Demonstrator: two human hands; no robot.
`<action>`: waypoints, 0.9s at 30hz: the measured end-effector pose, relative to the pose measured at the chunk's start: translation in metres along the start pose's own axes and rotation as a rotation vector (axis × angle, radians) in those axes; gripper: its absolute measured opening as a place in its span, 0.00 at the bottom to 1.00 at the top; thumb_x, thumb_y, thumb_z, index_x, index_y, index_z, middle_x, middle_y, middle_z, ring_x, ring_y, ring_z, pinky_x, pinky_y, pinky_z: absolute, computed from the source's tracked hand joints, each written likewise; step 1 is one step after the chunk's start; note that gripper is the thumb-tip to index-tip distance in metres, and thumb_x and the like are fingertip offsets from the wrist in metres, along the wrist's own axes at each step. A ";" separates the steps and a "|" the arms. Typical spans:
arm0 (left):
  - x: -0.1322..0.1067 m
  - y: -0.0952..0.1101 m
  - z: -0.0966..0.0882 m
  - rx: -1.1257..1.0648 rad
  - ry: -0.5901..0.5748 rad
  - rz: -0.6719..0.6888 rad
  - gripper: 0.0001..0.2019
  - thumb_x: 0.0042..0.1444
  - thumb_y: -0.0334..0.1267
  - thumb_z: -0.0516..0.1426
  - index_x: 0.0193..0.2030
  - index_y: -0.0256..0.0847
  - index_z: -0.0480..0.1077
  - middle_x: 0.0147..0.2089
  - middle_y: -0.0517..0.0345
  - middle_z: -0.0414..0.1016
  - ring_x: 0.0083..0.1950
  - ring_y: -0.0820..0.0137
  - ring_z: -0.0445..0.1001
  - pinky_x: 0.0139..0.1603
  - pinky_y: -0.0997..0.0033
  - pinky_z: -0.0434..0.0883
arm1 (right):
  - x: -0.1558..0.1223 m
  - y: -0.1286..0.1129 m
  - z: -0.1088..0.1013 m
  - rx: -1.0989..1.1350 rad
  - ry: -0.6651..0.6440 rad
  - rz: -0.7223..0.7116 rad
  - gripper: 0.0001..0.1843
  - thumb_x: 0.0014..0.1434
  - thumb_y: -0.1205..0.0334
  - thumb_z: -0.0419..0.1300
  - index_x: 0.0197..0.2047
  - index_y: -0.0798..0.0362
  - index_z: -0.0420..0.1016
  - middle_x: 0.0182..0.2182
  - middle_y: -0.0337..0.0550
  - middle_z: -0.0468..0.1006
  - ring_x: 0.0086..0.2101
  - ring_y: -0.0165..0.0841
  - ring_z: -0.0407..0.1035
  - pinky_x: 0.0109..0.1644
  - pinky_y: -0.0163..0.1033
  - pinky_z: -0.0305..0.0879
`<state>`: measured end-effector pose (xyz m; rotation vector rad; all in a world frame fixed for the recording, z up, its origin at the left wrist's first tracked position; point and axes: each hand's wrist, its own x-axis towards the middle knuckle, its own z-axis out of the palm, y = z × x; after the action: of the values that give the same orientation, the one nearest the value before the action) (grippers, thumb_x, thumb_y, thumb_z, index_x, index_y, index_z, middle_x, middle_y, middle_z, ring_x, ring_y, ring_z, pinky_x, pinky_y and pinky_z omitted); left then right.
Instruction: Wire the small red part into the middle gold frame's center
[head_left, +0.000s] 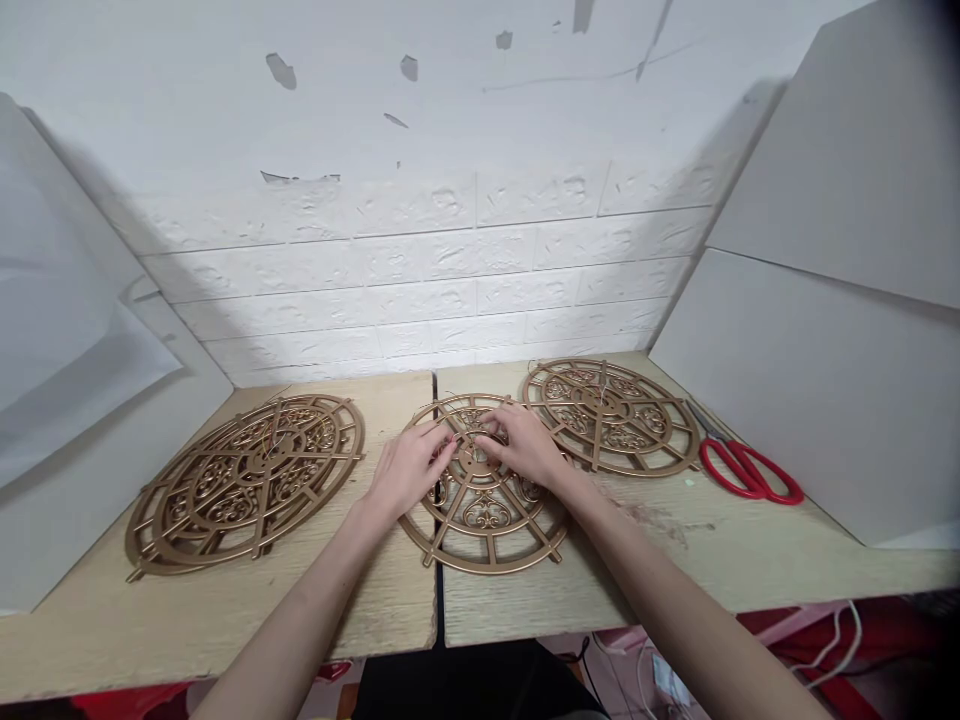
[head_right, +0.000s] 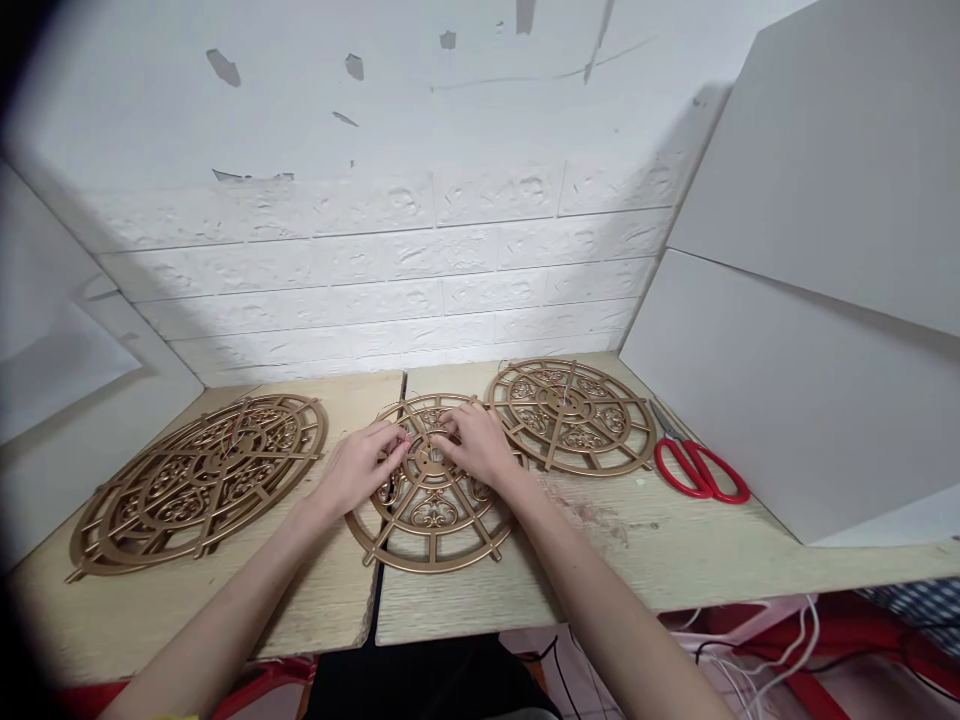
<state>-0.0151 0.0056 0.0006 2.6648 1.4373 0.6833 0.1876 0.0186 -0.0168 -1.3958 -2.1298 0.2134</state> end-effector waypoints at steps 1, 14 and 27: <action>0.000 0.000 0.000 -0.004 0.002 -0.003 0.11 0.62 0.40 0.47 0.37 0.43 0.69 0.36 0.59 0.73 0.35 0.70 0.70 0.34 0.73 0.64 | 0.001 0.001 0.002 0.002 -0.006 -0.003 0.16 0.56 0.53 0.61 0.44 0.54 0.75 0.36 0.46 0.75 0.42 0.39 0.66 0.46 0.42 0.58; 0.000 -0.002 -0.001 -0.017 -0.007 -0.023 0.11 0.61 0.40 0.47 0.37 0.43 0.70 0.36 0.59 0.73 0.35 0.70 0.70 0.34 0.72 0.63 | 0.007 0.001 0.006 0.550 -0.073 -0.007 0.13 0.55 0.54 0.60 0.30 0.56 0.76 0.27 0.41 0.75 0.28 0.30 0.67 0.34 0.35 0.61; 0.002 -0.004 -0.001 -0.306 0.024 -0.146 0.09 0.57 0.39 0.51 0.35 0.42 0.71 0.29 0.62 0.71 0.30 0.72 0.66 0.33 0.73 0.61 | 0.007 0.005 -0.018 1.054 0.099 0.188 0.13 0.48 0.54 0.67 0.34 0.54 0.81 0.31 0.42 0.79 0.28 0.29 0.69 0.38 0.37 0.67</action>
<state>-0.0180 0.0095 0.0009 2.3059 1.3873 0.8465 0.1994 0.0245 -0.0017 -0.9006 -1.3892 1.1175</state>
